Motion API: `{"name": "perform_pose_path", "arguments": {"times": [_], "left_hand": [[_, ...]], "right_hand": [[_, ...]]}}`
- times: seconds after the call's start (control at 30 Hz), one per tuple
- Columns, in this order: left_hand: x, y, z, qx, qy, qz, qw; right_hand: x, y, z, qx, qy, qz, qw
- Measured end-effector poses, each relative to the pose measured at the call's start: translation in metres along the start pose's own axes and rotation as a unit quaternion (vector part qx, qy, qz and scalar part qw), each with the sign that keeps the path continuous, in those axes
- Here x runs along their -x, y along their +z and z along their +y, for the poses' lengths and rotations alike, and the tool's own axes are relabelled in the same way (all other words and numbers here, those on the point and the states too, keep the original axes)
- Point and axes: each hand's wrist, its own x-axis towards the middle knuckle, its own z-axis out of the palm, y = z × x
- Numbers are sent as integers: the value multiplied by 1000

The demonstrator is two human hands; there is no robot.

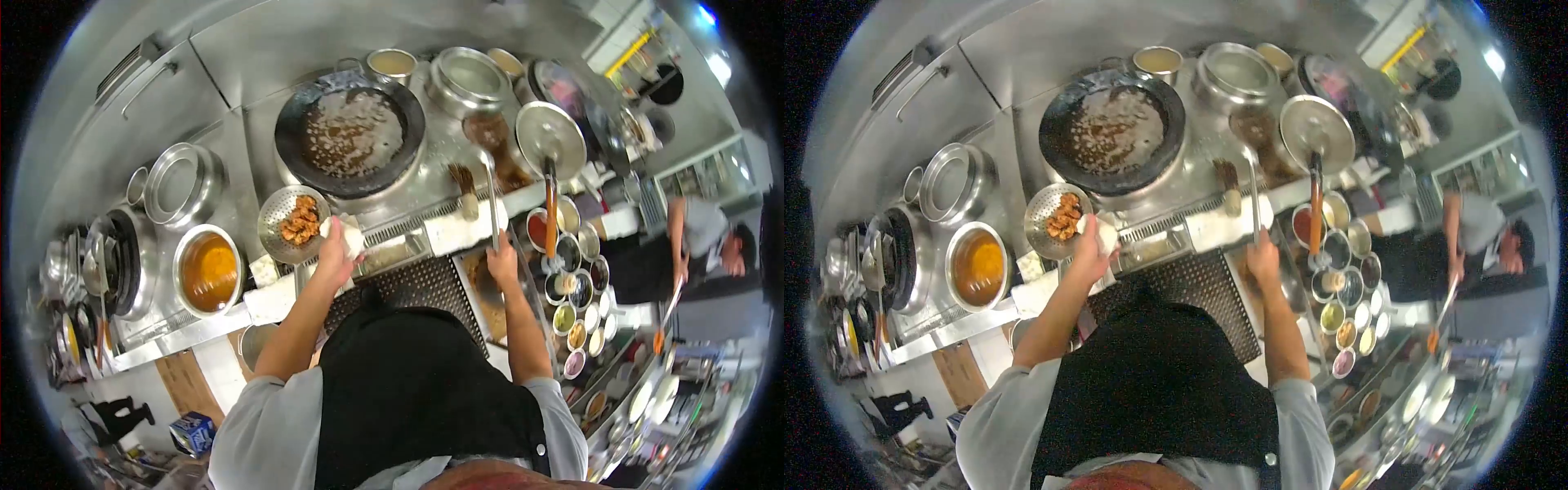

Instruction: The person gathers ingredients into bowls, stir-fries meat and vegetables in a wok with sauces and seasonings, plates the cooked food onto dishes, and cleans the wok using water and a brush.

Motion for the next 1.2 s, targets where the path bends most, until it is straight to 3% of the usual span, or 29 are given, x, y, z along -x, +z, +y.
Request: {"name": "perform_pose_path", "arguments": {"times": [0.07,0.1,0.2,0.27,0.33,0.4,0.47,0.53,0.57,0.63,0.73,0.8,0.87,1.0,1.1,1.13,1.2], "left_hand": [[-22,21,20,45,-12,17,999],[-34,29,28,44,-21,44,998],[-68,45,44,66,-36,68,995],[-93,62,48,33,-83,138,986],[-106,65,41,55,-64,178,980],[-143,40,20,32,-25,194,980],[-140,44,28,46,1,237,970],[-147,34,18,54,57,242,967],[-147,37,16,79,96,248,961],[-139,33,15,60,97,248,962],[-113,42,23,51,122,231,964],[-91,61,37,102,201,144,964],[-81,55,36,55,169,225,958],[-60,60,40,29,113,203,972],[-30,84,49,43,59,197,978],[-18,96,53,-12,70,229,971],[-10,98,45,11,52,160,986]], "right_hand": [[-21,20,23,27,-16,-16,999],[-24,10,6,-16,20,-33,999],[-69,-11,-37,-69,-72,14,995],[-128,-26,-82,-187,-109,-21,976],[-200,-39,-134,-173,-273,21,946],[-263,-68,-207,-173,-165,-116,964],[-327,-57,-261,-98,-211,-93,968],[-382,-41,-298,32,-284,-150,946],[-385,-42,-309,25,-290,-149,945],[-384,-58,-327,89,-340,-288,891],[-358,-96,-319,26,-283,-343,895],[-347,-110,-301,-53,-241,-402,882],[-344,-94,-271,-123,-183,-332,917],[-310,-126,-240,-118,-175,-394,895],[-269,-154,-213,-133,-147,-381,903],[-260,-164,-199,-135,-125,-357,916],[-236,-181,-178,-132,-99,-329,930]]}}
